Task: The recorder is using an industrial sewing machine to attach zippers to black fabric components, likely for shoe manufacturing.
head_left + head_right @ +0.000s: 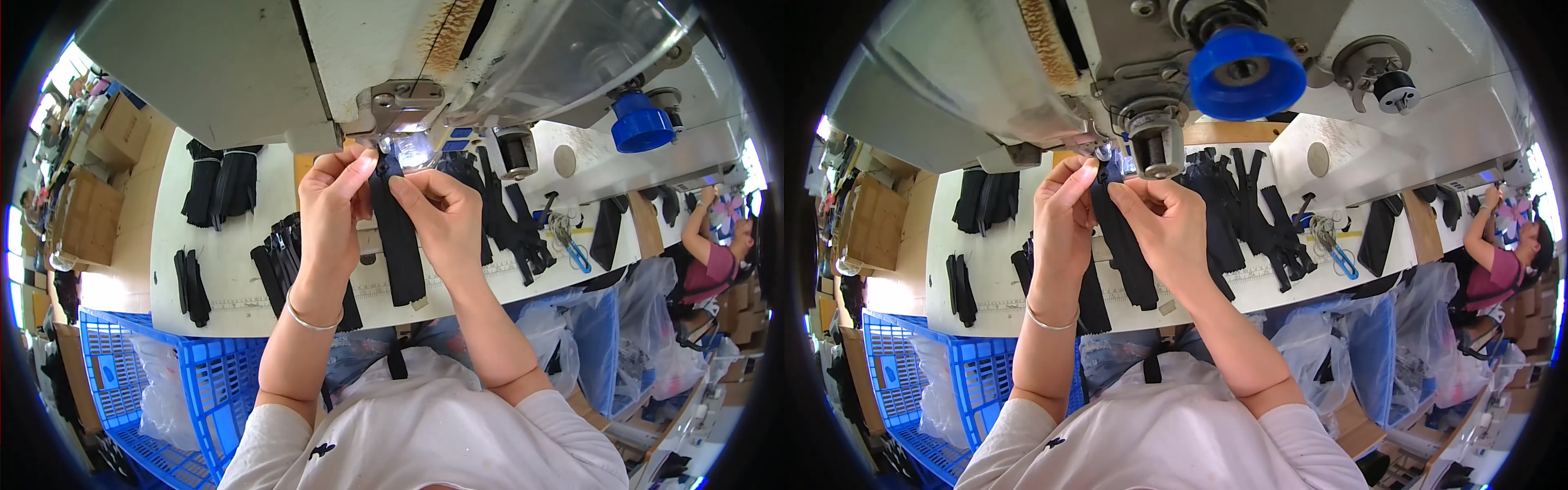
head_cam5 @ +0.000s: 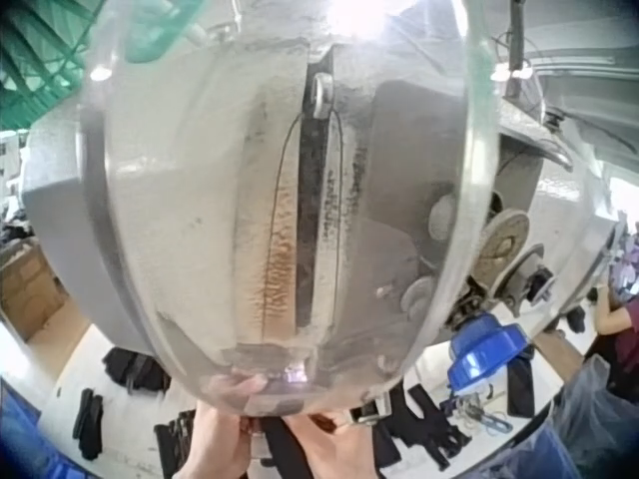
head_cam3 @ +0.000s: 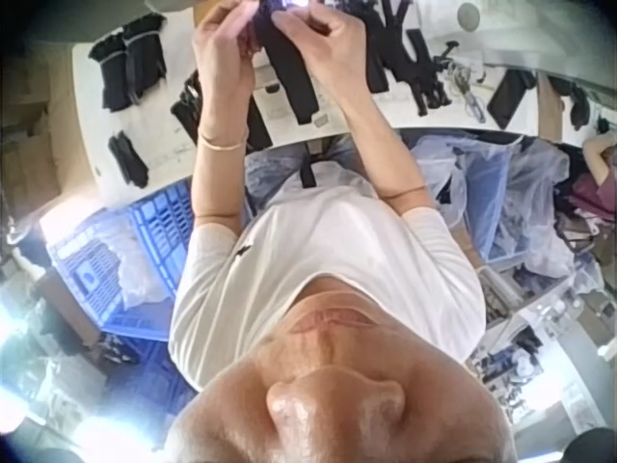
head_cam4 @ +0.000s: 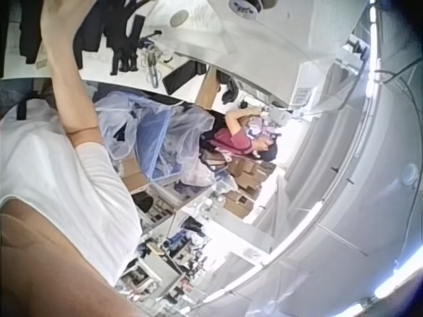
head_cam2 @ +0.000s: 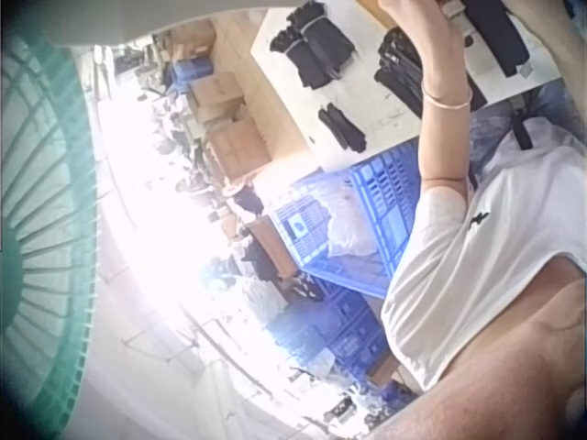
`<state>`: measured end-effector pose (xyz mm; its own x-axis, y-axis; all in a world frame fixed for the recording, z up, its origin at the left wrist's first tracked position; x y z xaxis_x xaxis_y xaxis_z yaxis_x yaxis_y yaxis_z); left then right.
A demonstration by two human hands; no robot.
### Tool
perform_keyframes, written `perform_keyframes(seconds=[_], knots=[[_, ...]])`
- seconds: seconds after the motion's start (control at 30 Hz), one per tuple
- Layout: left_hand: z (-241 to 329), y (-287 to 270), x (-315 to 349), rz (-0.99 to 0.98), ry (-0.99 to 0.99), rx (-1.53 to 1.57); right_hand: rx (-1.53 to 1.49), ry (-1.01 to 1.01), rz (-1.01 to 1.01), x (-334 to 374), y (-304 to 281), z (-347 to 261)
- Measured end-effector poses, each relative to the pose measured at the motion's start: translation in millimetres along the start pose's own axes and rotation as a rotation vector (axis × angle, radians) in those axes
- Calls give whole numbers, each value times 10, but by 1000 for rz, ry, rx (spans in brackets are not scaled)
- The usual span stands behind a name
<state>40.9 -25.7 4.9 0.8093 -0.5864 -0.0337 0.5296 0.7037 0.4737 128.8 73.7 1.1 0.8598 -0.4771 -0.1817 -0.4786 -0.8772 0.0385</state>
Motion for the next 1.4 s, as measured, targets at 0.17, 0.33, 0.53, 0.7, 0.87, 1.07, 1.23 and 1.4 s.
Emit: perform_keyframes(seconds=[0.17, 0.33, 0.53, 0.7, 0.87, 1.07, 1.23, 1.4], knots=[[-35, -9, 12, 12, -10, -3, 24, -19, 23, 23, 17, 20], [-83, 2, 26, 27, -2, 20, 209, -127, 64, 31, 64, -22], [-169, 76, 338, 40, 175, -236, 295, -131, 71, 225, 85, -16], [-105, -70, 306, -12, -17, -283, 114, 113, -8, 569, 7, 165], [-45, -81, 321, 6, 37, -432, -6, 177, -74, 621, 3, 188], [-44, -108, 329, 35, 63, -463, 75, 191, -79, 618, 13, 187], [-87, -133, 316, -46, -20, -286, 84, 216, -50, 630, 1, 223], [-84, -111, 310, -74, -53, -152, 134, 172, -6, 649, 46, 165]])
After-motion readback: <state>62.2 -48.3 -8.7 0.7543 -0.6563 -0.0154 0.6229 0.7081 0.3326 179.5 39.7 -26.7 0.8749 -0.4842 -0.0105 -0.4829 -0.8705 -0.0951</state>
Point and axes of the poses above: each hand's wrist, its own x-axis away from the middle knuckle, its own y-axis out of the palm, z = x × y, the point moved 1 cm from there along -x, towards the middle knuckle, and after that the axes turned 9 degrees about -z, right-handed, at the moved point
